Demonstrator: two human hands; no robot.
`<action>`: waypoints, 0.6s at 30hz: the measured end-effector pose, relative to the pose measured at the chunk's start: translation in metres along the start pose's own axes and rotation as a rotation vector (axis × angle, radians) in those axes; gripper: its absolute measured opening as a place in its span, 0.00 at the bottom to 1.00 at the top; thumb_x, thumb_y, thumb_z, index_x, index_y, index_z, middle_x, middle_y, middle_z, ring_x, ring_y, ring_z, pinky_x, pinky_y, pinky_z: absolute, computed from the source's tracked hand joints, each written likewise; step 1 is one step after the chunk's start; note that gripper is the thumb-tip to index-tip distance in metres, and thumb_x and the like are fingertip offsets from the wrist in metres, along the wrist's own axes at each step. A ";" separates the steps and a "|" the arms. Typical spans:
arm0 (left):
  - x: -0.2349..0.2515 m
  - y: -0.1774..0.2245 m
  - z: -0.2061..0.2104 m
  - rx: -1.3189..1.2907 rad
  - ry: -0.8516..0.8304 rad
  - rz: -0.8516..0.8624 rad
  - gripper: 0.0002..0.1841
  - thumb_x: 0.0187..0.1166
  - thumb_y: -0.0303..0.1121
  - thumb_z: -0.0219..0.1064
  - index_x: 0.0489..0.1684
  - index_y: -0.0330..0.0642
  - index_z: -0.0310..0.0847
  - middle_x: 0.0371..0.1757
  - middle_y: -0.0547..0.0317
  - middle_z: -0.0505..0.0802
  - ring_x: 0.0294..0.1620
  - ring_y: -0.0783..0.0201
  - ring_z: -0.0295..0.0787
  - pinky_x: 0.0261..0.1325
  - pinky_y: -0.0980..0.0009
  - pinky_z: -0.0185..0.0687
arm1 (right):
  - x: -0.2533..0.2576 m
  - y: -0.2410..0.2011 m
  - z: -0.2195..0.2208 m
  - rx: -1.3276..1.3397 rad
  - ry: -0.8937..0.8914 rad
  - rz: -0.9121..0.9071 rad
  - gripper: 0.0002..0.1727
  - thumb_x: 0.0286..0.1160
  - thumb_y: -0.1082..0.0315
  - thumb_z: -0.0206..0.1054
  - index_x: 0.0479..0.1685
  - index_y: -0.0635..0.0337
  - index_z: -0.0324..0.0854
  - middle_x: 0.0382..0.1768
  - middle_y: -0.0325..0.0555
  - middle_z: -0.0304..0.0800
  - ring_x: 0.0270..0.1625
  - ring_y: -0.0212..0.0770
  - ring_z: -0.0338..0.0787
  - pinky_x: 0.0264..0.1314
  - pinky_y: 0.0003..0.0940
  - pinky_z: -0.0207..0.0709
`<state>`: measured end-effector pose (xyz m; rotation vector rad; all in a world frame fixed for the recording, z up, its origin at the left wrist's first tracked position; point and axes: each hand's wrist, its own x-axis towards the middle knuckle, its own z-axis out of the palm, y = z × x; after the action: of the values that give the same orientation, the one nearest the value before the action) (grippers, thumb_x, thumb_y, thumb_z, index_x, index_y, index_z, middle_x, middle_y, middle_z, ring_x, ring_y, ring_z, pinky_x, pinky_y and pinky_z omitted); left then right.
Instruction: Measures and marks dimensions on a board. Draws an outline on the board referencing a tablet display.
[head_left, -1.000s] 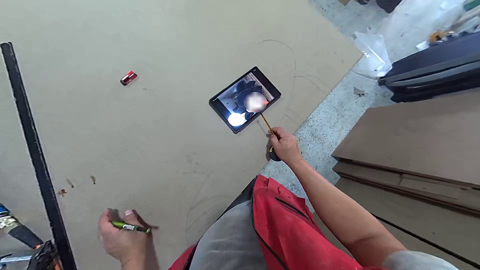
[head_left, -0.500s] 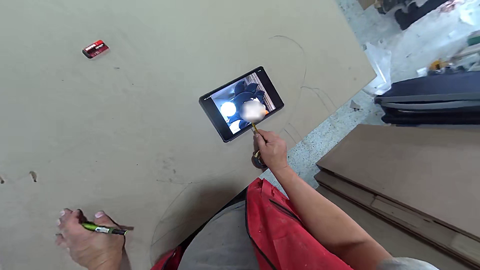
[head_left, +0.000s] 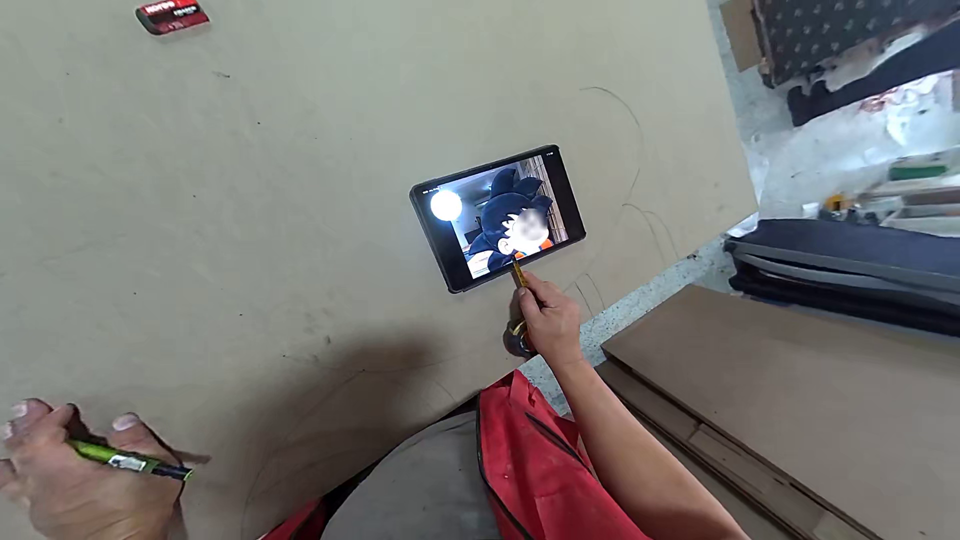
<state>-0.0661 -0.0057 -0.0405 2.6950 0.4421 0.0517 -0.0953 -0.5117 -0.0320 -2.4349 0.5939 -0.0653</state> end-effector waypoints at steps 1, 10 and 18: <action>0.000 -0.001 0.000 -0.003 0.002 0.006 0.33 0.88 0.47 0.54 0.85 0.30 0.65 0.90 0.34 0.65 0.94 0.39 0.53 0.94 0.51 0.46 | 0.000 0.000 0.001 -0.003 0.001 -0.004 0.18 0.84 0.58 0.61 0.65 0.42 0.91 0.40 0.34 0.96 0.42 0.30 0.93 0.44 0.36 0.87; 0.000 0.010 -0.005 -0.037 -0.031 -0.032 0.33 0.88 0.45 0.54 0.86 0.29 0.63 0.91 0.35 0.64 0.93 0.43 0.56 0.94 0.55 0.48 | 0.000 0.001 0.002 -0.006 -0.019 -0.029 0.20 0.84 0.59 0.59 0.68 0.44 0.90 0.40 0.36 0.96 0.41 0.31 0.92 0.44 0.37 0.86; 0.001 0.004 -0.002 -0.004 -0.014 -0.006 0.33 0.86 0.46 0.55 0.85 0.32 0.66 0.90 0.36 0.67 0.92 0.44 0.58 0.93 0.56 0.50 | 0.001 0.000 0.001 -0.033 -0.020 -0.031 0.20 0.85 0.60 0.59 0.68 0.44 0.90 0.42 0.37 0.97 0.45 0.32 0.93 0.47 0.38 0.87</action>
<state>-0.0640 -0.0077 -0.0372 2.6880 0.4455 0.0324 -0.0938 -0.5116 -0.0330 -2.4735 0.5523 -0.0436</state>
